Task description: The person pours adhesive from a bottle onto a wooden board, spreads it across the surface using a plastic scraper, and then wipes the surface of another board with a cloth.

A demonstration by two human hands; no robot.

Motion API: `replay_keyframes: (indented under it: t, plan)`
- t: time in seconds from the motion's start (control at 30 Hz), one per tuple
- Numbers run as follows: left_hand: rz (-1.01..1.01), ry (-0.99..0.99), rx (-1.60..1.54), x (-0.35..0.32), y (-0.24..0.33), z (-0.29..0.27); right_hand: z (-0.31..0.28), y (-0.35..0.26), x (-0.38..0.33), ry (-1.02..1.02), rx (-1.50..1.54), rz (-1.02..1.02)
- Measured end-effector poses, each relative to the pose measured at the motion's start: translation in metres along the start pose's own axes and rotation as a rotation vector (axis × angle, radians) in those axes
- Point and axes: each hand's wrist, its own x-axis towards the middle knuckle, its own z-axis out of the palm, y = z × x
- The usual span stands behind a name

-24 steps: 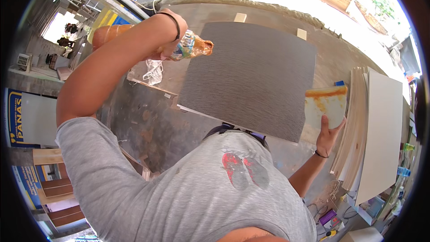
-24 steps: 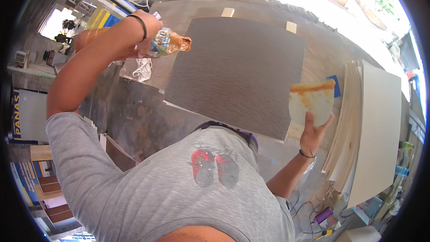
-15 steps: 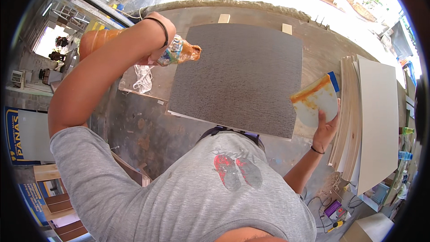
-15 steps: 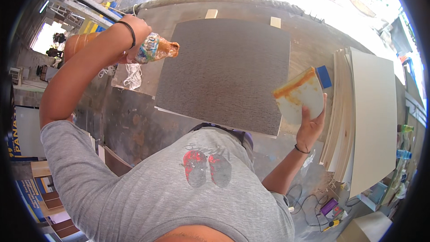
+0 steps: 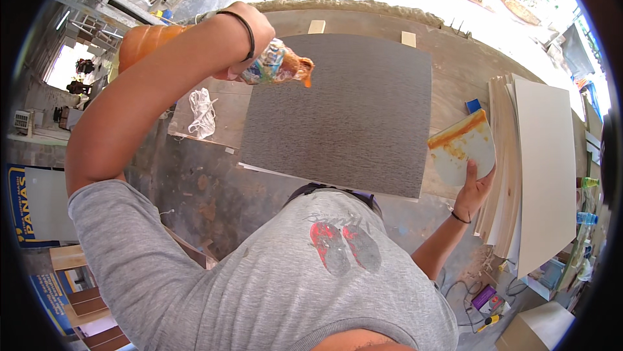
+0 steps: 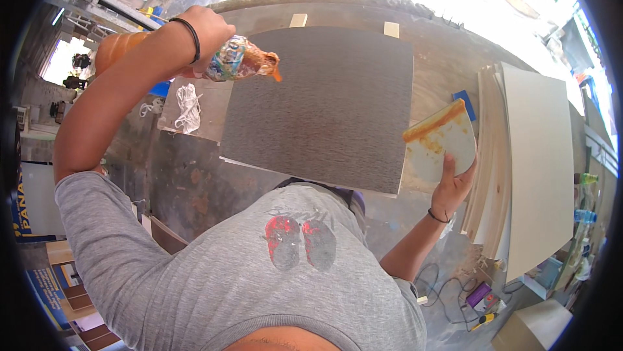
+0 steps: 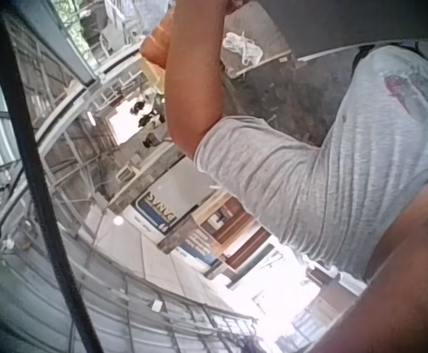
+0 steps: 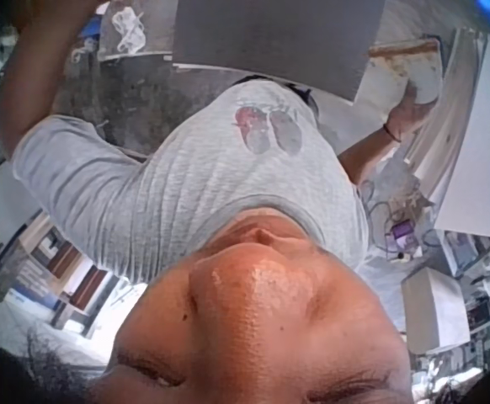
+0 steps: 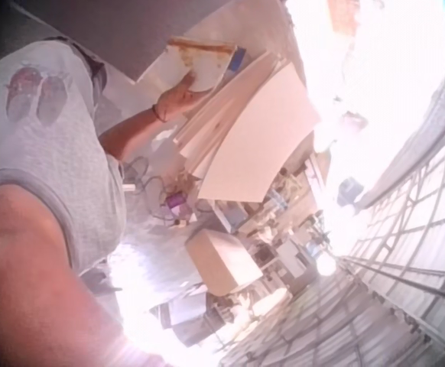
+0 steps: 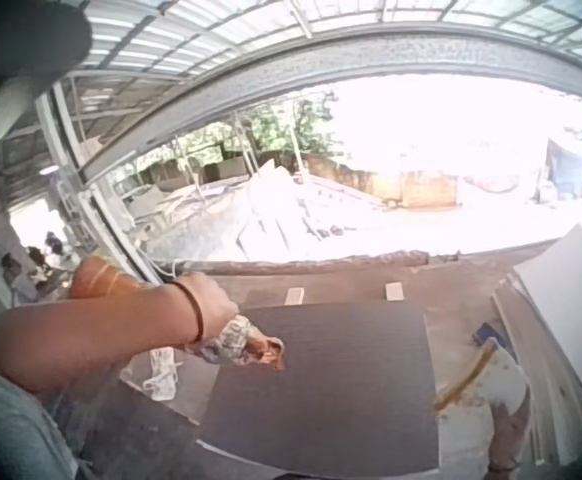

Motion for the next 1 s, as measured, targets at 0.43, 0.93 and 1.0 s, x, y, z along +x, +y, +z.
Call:
replay_keyframes:
  t: [0.43,0.93,1.0]
  plan:
    - [-0.163,0.258,-0.505,-0.035,-0.042,0.111,0.024,-0.020,0.013,-0.077,0.023,-0.010]
    - [-0.309,0.723,-1.259,-0.062,-0.001,0.184,0.255,-0.110,0.019,-0.732,-0.263,-0.863]
    - [-0.349,0.780,-1.382,-0.059,-0.002,0.201,0.249,-0.104,0.013,-0.797,-0.358,-0.782]
